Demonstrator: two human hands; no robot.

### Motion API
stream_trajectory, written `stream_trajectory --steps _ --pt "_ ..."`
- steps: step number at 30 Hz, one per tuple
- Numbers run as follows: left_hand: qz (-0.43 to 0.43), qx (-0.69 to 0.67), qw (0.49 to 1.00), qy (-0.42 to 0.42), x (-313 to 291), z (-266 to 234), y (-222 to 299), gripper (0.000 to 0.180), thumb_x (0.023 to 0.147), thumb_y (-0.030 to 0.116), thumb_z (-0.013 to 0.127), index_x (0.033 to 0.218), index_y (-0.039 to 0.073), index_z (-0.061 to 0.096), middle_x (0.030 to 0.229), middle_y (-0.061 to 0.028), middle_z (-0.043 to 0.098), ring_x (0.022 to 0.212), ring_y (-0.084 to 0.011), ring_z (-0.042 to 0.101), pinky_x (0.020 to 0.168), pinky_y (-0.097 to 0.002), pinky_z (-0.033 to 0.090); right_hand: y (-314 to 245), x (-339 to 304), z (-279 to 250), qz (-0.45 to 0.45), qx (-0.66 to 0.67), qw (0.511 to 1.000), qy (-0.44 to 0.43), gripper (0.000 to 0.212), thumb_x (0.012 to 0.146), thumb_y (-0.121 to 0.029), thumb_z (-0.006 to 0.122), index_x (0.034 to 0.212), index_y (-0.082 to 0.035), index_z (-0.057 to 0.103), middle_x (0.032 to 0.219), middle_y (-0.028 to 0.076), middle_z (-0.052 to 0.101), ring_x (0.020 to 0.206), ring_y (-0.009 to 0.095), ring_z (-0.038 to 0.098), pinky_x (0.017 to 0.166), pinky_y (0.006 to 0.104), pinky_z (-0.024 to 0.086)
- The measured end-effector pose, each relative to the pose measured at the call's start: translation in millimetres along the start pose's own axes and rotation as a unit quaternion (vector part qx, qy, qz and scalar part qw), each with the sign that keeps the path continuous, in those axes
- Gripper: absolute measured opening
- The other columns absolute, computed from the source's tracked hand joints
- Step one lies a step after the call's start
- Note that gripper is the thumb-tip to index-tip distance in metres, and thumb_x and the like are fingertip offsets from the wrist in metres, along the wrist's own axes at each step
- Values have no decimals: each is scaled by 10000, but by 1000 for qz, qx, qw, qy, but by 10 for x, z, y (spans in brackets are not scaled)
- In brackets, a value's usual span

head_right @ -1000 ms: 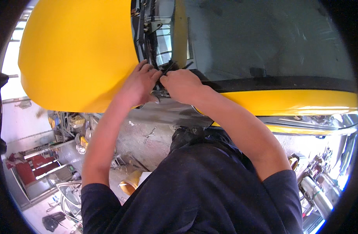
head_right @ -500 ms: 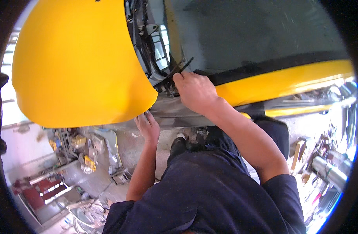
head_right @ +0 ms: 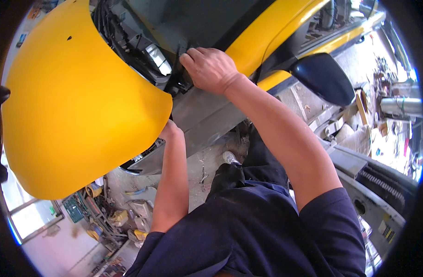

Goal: The person works on the front of a yellow car with the hood open. They remove a small black plastic part from the hood hinge area, then use a screwdriver to pry and adjust the front bumper and hood alignment. The person repeatedly pries along the bumper edge and repositions the bumper panel.

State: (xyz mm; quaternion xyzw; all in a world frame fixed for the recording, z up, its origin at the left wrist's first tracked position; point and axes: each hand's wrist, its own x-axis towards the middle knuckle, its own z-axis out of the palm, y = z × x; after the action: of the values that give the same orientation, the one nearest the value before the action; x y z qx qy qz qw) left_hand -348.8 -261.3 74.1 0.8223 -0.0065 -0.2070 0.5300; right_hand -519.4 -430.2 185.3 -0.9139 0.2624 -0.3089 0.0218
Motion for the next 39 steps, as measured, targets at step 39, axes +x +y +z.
stream_trajectory --steps 39 --pt "255 910 317 -83 549 37 -218 494 1092 205 660 1573 94 648 1697 -95 544 1605 -369 439 1316 -519 338 -259 -17 25 124 25 984 -129 183 989 -123 660 1115 -115 793 1071 105 798 1058 328 770 886 465 625"
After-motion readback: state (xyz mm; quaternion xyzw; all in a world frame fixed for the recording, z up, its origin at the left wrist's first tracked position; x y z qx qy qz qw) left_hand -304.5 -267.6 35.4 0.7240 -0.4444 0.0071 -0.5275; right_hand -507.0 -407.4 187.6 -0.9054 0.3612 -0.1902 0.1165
